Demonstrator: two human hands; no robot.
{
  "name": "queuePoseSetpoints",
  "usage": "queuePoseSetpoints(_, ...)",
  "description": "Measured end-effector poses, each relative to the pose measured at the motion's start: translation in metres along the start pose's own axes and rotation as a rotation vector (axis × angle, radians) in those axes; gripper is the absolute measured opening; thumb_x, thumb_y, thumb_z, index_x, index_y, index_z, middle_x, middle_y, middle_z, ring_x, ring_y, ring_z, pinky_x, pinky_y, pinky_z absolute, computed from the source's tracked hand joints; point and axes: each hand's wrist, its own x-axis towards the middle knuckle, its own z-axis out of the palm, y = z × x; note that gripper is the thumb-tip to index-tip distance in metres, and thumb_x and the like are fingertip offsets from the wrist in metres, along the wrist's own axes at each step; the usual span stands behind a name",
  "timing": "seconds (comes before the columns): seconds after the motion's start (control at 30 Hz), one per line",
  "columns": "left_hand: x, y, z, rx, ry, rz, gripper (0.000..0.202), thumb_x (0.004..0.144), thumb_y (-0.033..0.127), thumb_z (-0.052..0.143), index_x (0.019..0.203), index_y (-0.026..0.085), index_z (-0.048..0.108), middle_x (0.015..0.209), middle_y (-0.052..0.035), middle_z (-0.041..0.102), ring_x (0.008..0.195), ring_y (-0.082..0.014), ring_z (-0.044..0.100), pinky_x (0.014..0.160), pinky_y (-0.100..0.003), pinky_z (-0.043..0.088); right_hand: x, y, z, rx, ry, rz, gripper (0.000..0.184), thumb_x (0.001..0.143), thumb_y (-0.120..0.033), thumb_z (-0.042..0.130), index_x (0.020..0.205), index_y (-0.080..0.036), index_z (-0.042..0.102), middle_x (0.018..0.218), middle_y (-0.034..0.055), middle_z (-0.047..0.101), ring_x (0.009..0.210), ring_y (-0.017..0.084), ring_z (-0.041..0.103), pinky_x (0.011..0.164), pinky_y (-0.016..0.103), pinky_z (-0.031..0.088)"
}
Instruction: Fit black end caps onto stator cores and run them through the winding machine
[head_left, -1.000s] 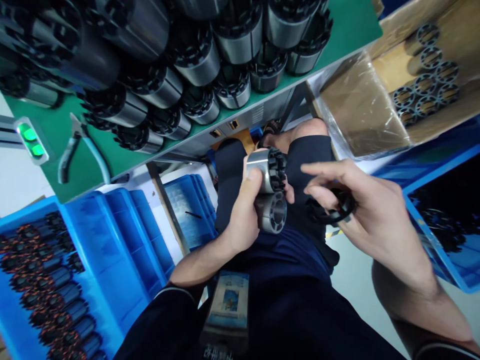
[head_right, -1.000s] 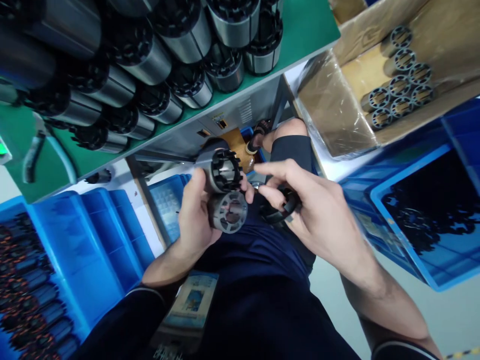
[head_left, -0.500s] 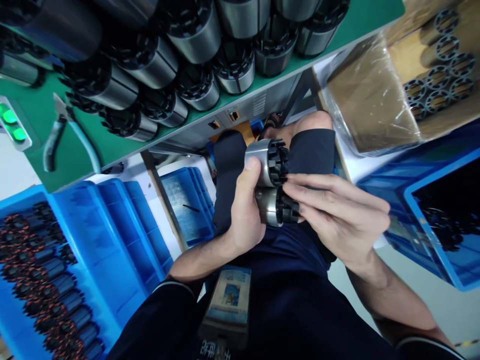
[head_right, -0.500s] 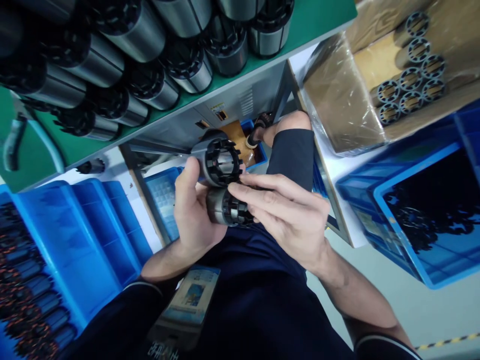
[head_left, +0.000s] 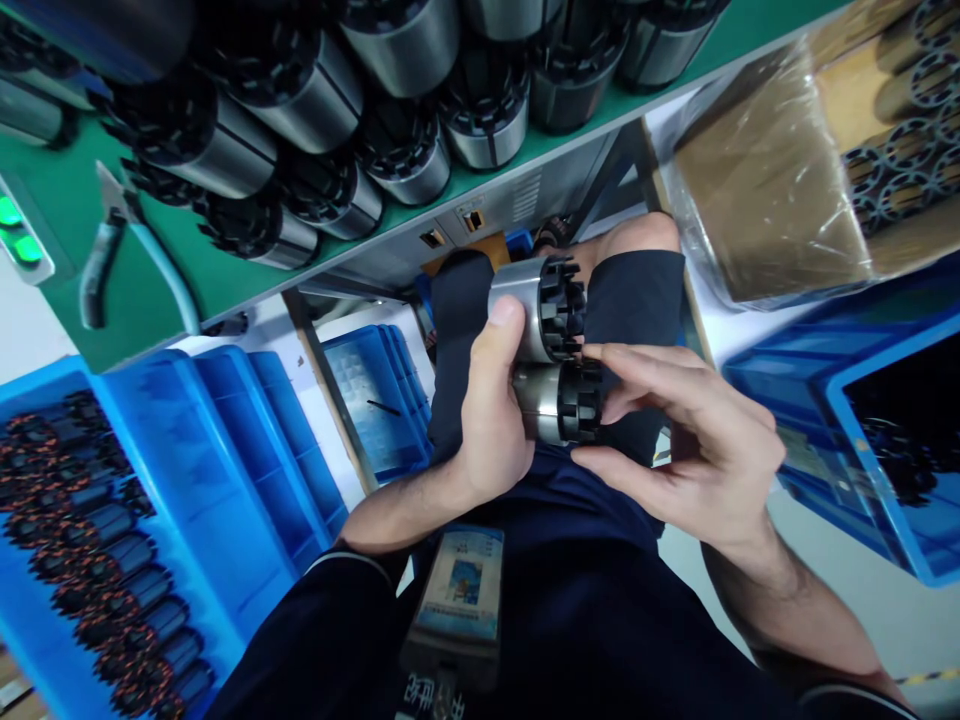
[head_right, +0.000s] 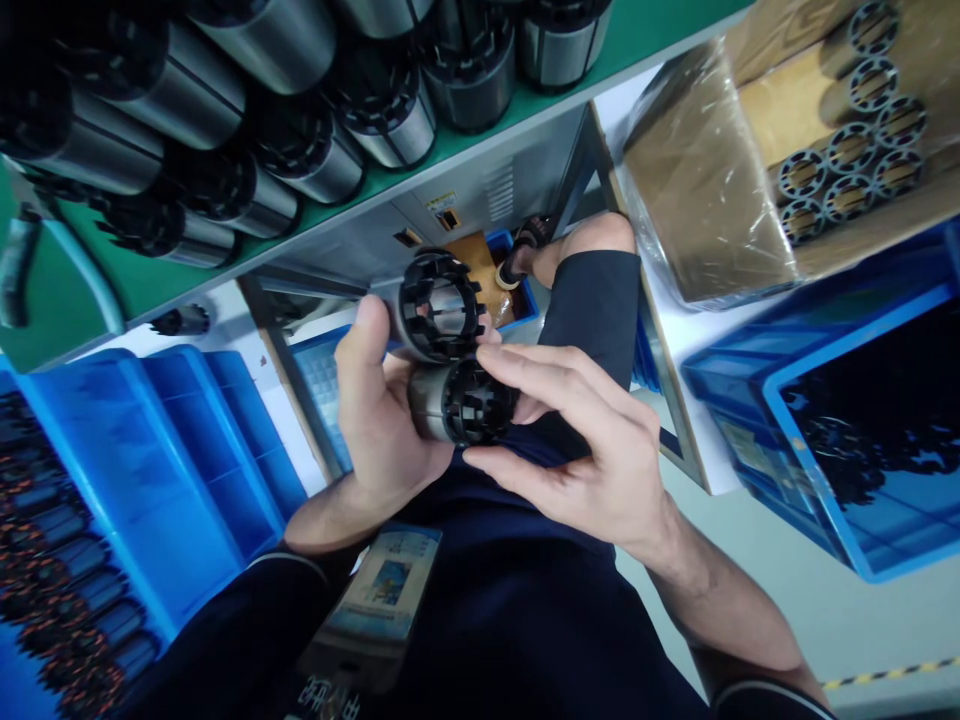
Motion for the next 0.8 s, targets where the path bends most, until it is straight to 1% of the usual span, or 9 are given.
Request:
queuePoseSetpoints(0.1,0.000,0.002,0.003,-0.010,0.043,-0.036,0.060,0.104,0.084,0.065,0.101,0.026,0.082,0.102,-0.0113,0.088,0.140,-0.0439,0.080,0.106,-0.055,0.074,-0.001,0.003,0.003,0.030,0.021,-0.002,0.078,0.089,-0.035,0.107,0.162,-0.039,0.077,0.142,0.0082,0.087,0.111,0.035,0.087,0.093,0.052,0.080)
queuePoseSetpoints(0.17,0.000,0.002,0.004,-0.023,0.051,-0.051,0.053,0.104,0.078,0.069,0.097,0.026,0.078,0.102,-0.0119,0.087,0.141,-0.0439,0.079,0.109,-0.055,0.073,-0.002,0.004,0.004,0.044,0.015,-0.002,0.075,0.088,-0.032,0.108,0.158,-0.034,0.081,0.142,0.0092,0.087,0.121,0.035,0.086,0.104,0.053,0.079)
queuePoseSetpoints(0.27,0.002,0.001,0.005,-0.035,0.022,-0.062,0.048,0.099,0.074,0.076,0.090,0.027,0.073,0.104,-0.0124,0.087,0.144,-0.0426,0.078,0.114,-0.052,0.072,-0.003,0.002,0.003,0.002,0.023,0.023,0.068,0.091,-0.033,0.106,0.155,-0.031,0.083,0.141,0.0112,0.085,0.113,0.031,0.086,0.092,0.044,0.080)
queuePoseSetpoints(0.37,0.005,0.000,0.004,-0.060,0.031,-0.047,0.047,0.099,0.072,0.079,0.094,0.026,0.074,0.108,-0.0115,0.087,0.147,-0.0401,0.076,0.116,-0.050,0.071,-0.004,0.000,0.002,-0.052,-0.034,0.054,0.076,0.092,-0.035,0.104,0.163,-0.033,0.077,0.157,0.0138,0.078,0.102,0.027,0.085,0.078,0.040,0.079)
queuePoseSetpoints(0.43,0.007,-0.001,0.003,-0.070,0.036,-0.030,0.045,0.100,0.070,0.080,0.095,0.025,0.074,0.110,-0.0115,0.087,0.148,-0.0393,0.075,0.115,-0.049,0.071,-0.004,0.001,0.001,-0.033,-0.074,0.055,0.082,0.093,-0.029,0.102,0.169,-0.033,0.072,0.161,0.0142,0.075,0.092,0.022,0.083,0.076,0.037,0.079)
queuePoseSetpoints(0.5,0.007,-0.001,0.002,-0.062,0.033,-0.020,0.046,0.102,0.070,0.077,0.090,0.025,0.074,0.107,-0.0118,0.087,0.147,-0.0400,0.076,0.113,-0.049,0.072,-0.004,0.004,0.002,0.008,-0.064,0.037,0.085,0.093,-0.024,0.101,0.171,-0.033,0.070,0.152,0.0123,0.080,0.088,0.020,0.080,0.075,0.035,0.078)
queuePoseSetpoints(0.6,0.007,-0.001,0.001,-0.046,0.009,-0.031,0.053,0.104,0.075,0.072,0.085,0.026,0.071,0.101,-0.0123,0.085,0.143,-0.0435,0.078,0.110,-0.054,0.073,-0.004,0.009,0.004,0.027,-0.013,0.008,0.078,0.091,-0.028,0.105,0.163,-0.036,0.076,0.139,0.0093,0.085,0.093,0.023,0.082,0.076,0.037,0.079)
queuePoseSetpoints(0.67,0.006,-0.001,0.000,-0.051,-0.016,-0.047,0.055,0.100,0.078,0.076,0.084,0.026,0.070,0.100,-0.0125,0.085,0.141,-0.0449,0.078,0.111,-0.054,0.073,-0.005,0.010,0.005,0.031,0.010,0.016,0.072,0.090,-0.034,0.106,0.157,-0.039,0.080,0.132,0.0082,0.087,0.094,0.025,0.083,0.075,0.039,0.079)
queuePoseSetpoints(0.8,0.006,0.000,0.002,-0.090,-0.005,-0.049,0.050,0.100,0.073,0.080,0.086,0.025,0.071,0.101,-0.0118,0.086,0.140,-0.0429,0.080,0.114,-0.052,0.072,-0.009,0.008,0.004,0.108,-0.004,0.055,0.077,0.089,-0.030,0.106,0.162,-0.035,0.078,0.151,0.0115,0.081,0.093,0.022,0.083,0.072,0.035,0.079)
